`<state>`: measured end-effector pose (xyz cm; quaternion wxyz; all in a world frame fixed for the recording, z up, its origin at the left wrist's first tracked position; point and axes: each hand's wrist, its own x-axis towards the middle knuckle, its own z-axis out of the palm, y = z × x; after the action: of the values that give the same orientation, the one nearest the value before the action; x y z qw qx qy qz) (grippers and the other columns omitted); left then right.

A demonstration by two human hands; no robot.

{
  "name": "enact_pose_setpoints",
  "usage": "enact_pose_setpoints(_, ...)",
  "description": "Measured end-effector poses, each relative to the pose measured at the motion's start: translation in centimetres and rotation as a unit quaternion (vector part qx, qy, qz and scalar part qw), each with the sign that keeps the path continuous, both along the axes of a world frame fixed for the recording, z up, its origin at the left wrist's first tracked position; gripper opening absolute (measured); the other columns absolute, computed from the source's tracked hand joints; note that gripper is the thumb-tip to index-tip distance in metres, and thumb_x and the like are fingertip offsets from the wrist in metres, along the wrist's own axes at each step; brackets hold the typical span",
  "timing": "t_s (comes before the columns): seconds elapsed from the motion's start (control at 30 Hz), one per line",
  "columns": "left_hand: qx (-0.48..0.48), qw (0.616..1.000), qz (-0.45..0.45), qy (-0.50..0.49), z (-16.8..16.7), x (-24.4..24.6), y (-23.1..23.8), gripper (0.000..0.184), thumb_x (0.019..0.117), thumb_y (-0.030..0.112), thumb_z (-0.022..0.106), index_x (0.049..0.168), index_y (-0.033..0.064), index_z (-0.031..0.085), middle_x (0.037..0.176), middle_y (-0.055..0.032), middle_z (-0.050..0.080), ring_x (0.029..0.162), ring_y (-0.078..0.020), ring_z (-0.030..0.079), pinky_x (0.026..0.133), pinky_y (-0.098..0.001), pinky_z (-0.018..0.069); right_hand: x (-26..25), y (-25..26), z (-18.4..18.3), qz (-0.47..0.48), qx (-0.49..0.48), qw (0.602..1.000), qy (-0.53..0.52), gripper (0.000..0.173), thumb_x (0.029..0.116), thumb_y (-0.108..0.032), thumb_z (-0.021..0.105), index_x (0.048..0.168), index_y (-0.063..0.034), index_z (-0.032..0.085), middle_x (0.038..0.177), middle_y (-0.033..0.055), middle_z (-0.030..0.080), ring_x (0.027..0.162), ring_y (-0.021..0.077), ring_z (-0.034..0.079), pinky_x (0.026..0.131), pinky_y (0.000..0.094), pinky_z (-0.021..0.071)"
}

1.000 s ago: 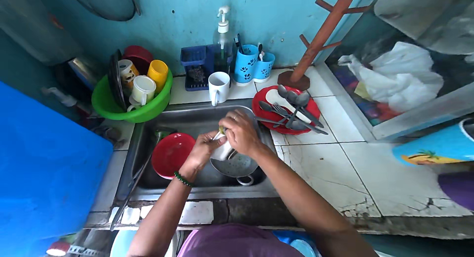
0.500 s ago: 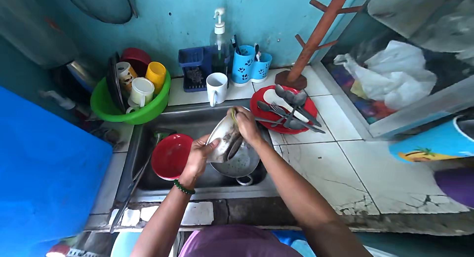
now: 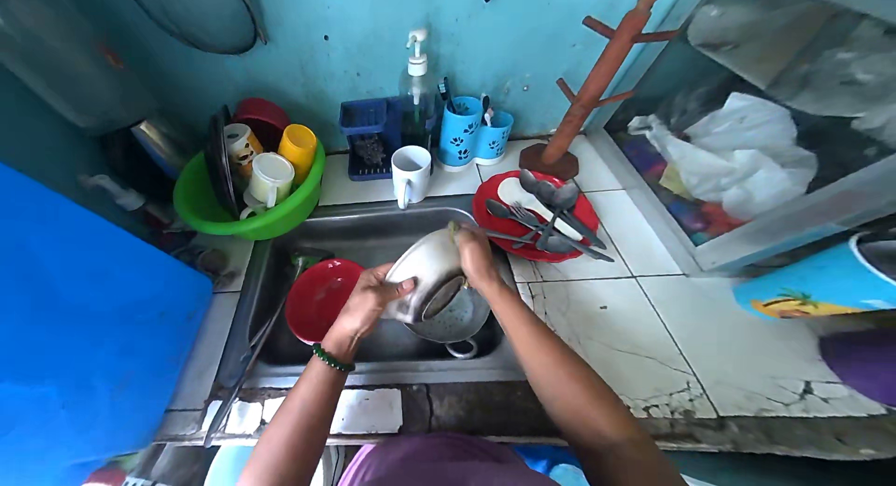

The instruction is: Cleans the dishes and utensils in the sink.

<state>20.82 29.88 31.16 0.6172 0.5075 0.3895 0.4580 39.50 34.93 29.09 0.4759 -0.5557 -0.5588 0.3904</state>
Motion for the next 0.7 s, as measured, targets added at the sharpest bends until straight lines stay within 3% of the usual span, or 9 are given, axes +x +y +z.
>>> enact_pose_setpoints(0.07,-0.012,0.998,-0.003,0.060,0.4,0.7,0.5,0.016,0.0991,-0.003,0.053,0.095,0.0015,0.068,0.079,0.0036,0.069,0.074,-0.0017,0.066,0.074,-0.0221,0.0567,-1.2,-0.8,0.9,0.065,0.221,0.953,-0.196,0.020,0.0899,0.003,0.050,0.086,0.0120,0.068,0.085,0.0252,0.068,0.087,0.0391,0.068,0.082,0.0543,0.0535)
enact_pose_setpoints(0.13,0.014,0.997,0.021,0.076,-0.1,1.4,0.6,0.017,0.0990,-0.003,0.053,0.091,0.0016,0.068,0.076,0.0038,0.067,0.072,-0.0011,0.064,0.073,-0.0216,0.0550,-2.1,-0.4,1.0,0.092,0.351,0.900,-0.240,0.017,0.0817,-0.004,0.052,0.071,0.0025,0.064,0.073,0.0176,0.063,0.077,0.0372,0.064,0.076,0.0530,0.0504)
enact_pose_setpoints(0.23,0.049,0.997,0.060,0.020,-1.1,1.4,0.0,0.018,0.0978,-0.002,0.053,0.096,0.0006,0.071,0.081,0.0020,0.072,0.075,-0.0034,0.068,0.075,-0.0242,0.0583,-0.3,-0.3,1.4,0.058,0.119,0.986,-0.106,0.029,0.0986,0.003,0.041,0.098,0.0146,0.068,0.090,0.0256,0.066,0.086,0.0337,0.064,0.080,0.0494,0.0513)
enact_pose_setpoints(0.33,0.051,0.996,0.062,-0.032,-1.9,0.8,-0.4,0.020,0.0956,-0.002,0.051,0.096,0.0025,0.070,0.083,0.0018,0.073,0.077,-0.0050,0.070,0.076,-0.0263,0.0598,0.7,0.8,0.8,-0.020,-0.087,0.996,-0.018,0.035,0.1112,-0.015,0.032,0.110,0.0071,0.060,0.098,0.0205,0.059,0.088,0.0278,0.058,0.077,0.0491,0.0496)
enact_pose_setpoints(0.4,0.036,0.999,0.037,-0.011,-1.3,0.8,-0.2,0.018,0.0963,-0.003,0.052,0.098,0.0021,0.069,0.083,0.0029,0.073,0.077,-0.0038,0.069,0.076,-0.0247,0.0594,0.1,-0.4,2.2,0.010,-0.003,0.990,-0.140,0.028,0.1054,0.002,0.041,0.104,0.0182,0.064,0.102,0.0319,0.066,0.100,0.0403,0.065,0.090,0.0552,0.0504)
enact_pose_setpoints(0.5,0.035,0.998,0.028,0.054,-0.3,1.5,0.2,0.016,0.0992,-0.002,0.053,0.094,0.0026,0.068,0.078,0.0052,0.069,0.073,-0.0001,0.065,0.074,-0.0209,0.0563,-1.9,-1.1,1.8,0.071,0.283,0.929,-0.230,0.020,0.0838,0.000,0.052,0.070,0.0052,0.064,0.072,0.0197,0.064,0.077,0.0371,0.067,0.075,0.0538,0.0520)
enact_pose_setpoints(0.53,0.044,0.997,0.041,0.054,-0.4,1.6,0.3,0.017,0.0991,-0.001,0.054,0.093,0.0025,0.069,0.077,0.0046,0.069,0.073,-0.0003,0.065,0.073,-0.0210,0.0563,-2.1,-0.8,1.5,0.077,0.312,0.925,-0.201,0.020,0.0824,0.000,0.049,0.069,0.0036,0.063,0.070,0.0171,0.063,0.074,0.0337,0.065,0.075,0.0509,0.0508)
enact_pose_setpoints(0.6,0.063,0.995,0.068,0.019,-1.0,1.2,0.1,0.019,0.0976,-0.002,0.053,0.095,0.0013,0.072,0.079,0.0025,0.071,0.074,-0.0025,0.067,0.073,-0.0229,0.0579,-0.8,-0.2,1.3,0.067,0.193,0.975,-0.087,0.027,0.0918,0.005,0.041,0.089,0.0112,0.067,0.082,0.0189,0.065,0.077,0.0258,0.062,0.074,0.0431,0.0516)
enact_pose_setpoints(0.7,0.070,0.995,0.065,-0.037,-1.9,0.4,-0.3,0.022,0.0959,-0.002,0.050,0.097,0.0036,0.071,0.082,0.0030,0.073,0.076,-0.0040,0.069,0.075,-0.0248,0.0596,0.7,1.4,-0.6,0.011,-0.017,0.998,0.052,0.031,0.1037,-0.009,0.030,0.115,-0.0050,0.059,0.096,0.0062,0.057,0.080,0.0127,0.053,0.067,0.0358,0.0468)
